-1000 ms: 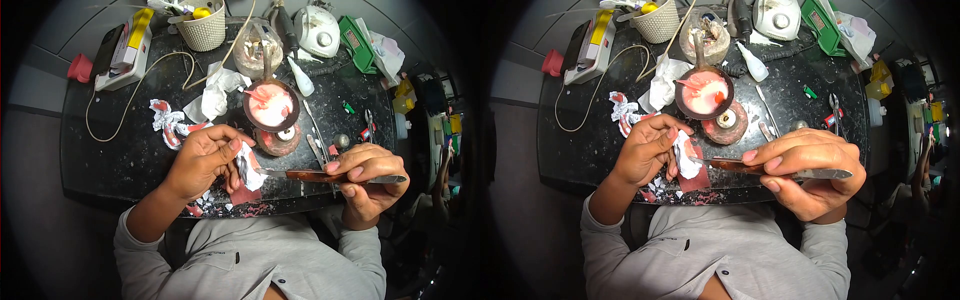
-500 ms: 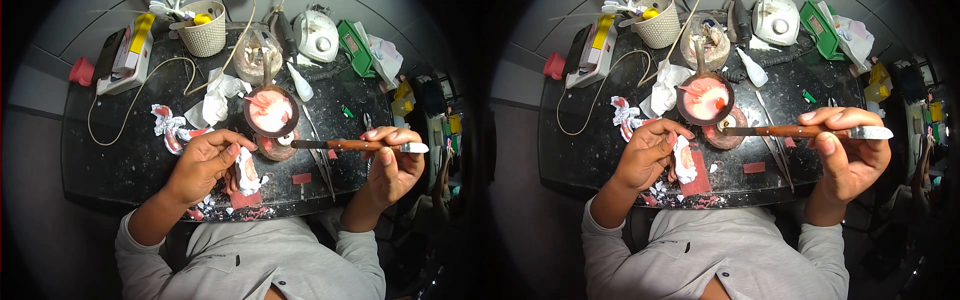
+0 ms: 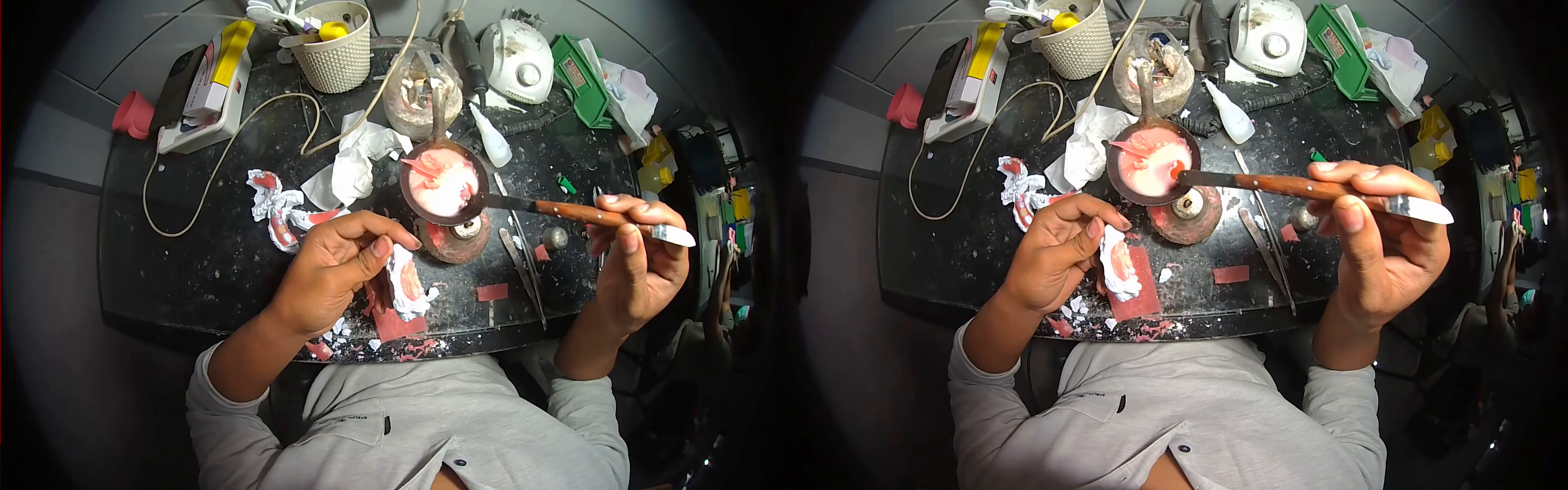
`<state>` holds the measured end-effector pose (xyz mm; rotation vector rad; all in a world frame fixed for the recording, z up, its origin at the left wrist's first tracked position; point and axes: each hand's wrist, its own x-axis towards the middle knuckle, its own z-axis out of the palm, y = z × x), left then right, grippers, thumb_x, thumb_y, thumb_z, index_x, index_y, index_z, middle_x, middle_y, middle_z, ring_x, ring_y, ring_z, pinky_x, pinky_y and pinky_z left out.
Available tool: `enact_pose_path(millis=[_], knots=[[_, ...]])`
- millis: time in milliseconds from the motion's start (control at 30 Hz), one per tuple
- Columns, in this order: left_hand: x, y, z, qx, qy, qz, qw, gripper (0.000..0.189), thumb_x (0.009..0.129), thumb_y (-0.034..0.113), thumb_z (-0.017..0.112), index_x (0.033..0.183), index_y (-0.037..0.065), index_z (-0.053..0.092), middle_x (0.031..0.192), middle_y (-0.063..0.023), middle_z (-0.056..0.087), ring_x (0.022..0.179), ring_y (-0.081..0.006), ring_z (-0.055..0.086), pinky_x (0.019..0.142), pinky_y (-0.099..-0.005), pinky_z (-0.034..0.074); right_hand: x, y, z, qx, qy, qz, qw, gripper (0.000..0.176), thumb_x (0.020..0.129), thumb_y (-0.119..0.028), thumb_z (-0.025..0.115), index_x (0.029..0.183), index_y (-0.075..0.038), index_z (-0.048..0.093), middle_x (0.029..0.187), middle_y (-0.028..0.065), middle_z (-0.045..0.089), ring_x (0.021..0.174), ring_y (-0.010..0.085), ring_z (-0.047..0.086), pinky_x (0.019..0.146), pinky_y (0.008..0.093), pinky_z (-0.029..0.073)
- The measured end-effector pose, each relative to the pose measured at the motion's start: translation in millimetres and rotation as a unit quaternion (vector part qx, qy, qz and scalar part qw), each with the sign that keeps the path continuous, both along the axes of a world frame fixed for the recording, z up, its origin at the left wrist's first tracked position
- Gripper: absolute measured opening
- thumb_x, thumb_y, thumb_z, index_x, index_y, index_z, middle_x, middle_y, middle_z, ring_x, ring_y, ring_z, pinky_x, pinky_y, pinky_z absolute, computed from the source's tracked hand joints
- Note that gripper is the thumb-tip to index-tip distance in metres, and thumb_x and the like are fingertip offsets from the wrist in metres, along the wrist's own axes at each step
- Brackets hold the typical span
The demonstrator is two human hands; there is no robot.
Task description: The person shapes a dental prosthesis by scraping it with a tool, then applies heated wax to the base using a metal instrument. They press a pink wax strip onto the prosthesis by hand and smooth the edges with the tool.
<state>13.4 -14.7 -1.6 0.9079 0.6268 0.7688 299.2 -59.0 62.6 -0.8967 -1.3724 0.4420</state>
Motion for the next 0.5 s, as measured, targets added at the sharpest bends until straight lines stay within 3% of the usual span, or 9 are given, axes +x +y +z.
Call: enact_pose_path(millis=[133,267,400,467,500], knots=[[-1.5,1.3,-0.3,0.027,0.012,-0.003,1.0,0.016,0.101,0.013,0.056,0.108,0.001,0.064,0.1,-0.0067,0.069,0.063,-0.0029,0.054,0.053,-0.0179,0.044,-1.9,-9.5,2.6,-0.035,0.041,0.061,0.997,0.025,0.088,-0.01,0.072,0.102,0.003,0.054,0.091,0.0269,0.069,0.062,0.0188,0.066,0.052,0.0227,0.052],[-1.0,1.0,-3.6,0.048,0.003,-0.012,0.999,0.015,0.101,0.011,0.056,0.107,0.001,0.066,0.101,-0.0056,0.068,0.062,-0.0007,0.042,0.055,-0.018,0.03,-18.2,-16.7,2.1,-0.075,0.07,0.13,0.986,0.03,0.082,-0.008,0.08,0.094,0.001,0.054,0.081,0.023,0.068,0.077,0.0284,0.072,0.066,0.0345,0.059],[-2.2,1.4,-2.6,0.043,0.001,-0.017,0.999,0.015,0.101,0.01,0.056,0.107,0.001,0.066,0.1,-0.0058,0.068,0.062,-0.0006,0.042,0.055,-0.0181,0.032,-21.7,-14.2,-0.1,-0.079,0.029,0.181,0.98,0.026,0.08,-0.006,0.08,0.091,0.003,0.058,0.083,0.0237,0.069,0.083,0.0309,0.073,0.064,0.035,0.059],[-5.0,2.5,-2.4,0.018,-0.038,-0.04,0.998,0.016,0.101,0.005,0.055,0.109,-0.002,0.066,0.104,-0.0062,0.069,0.09,-0.0067,0.061,0.08,-0.0206,0.048,-23.5,-12.3,-1.9,-0.076,0.006,0.186,0.98,0.024,0.08,-0.001,0.079,0.092,0.004,0.059,0.084,0.0244,0.069,0.083,0.0324,0.073,0.066,0.0369,0.06],[-6.2,2.6,-2.0,0.018,-0.039,-0.041,0.998,0.016,0.101,0.005,0.055,0.109,-0.002,0.066,0.104,-0.0062,0.069,0.09,-0.0067,0.061,0.08,-0.0206,0.048,-25.4,-12.1,-2.3,-0.076,0.006,0.185,0.98,0.024,0.08,-0.001,0.079,0.092,0.004,0.059,0.084,0.0244,0.069,0.083,0.0324,0.073,0.066,0.0369,0.06]])
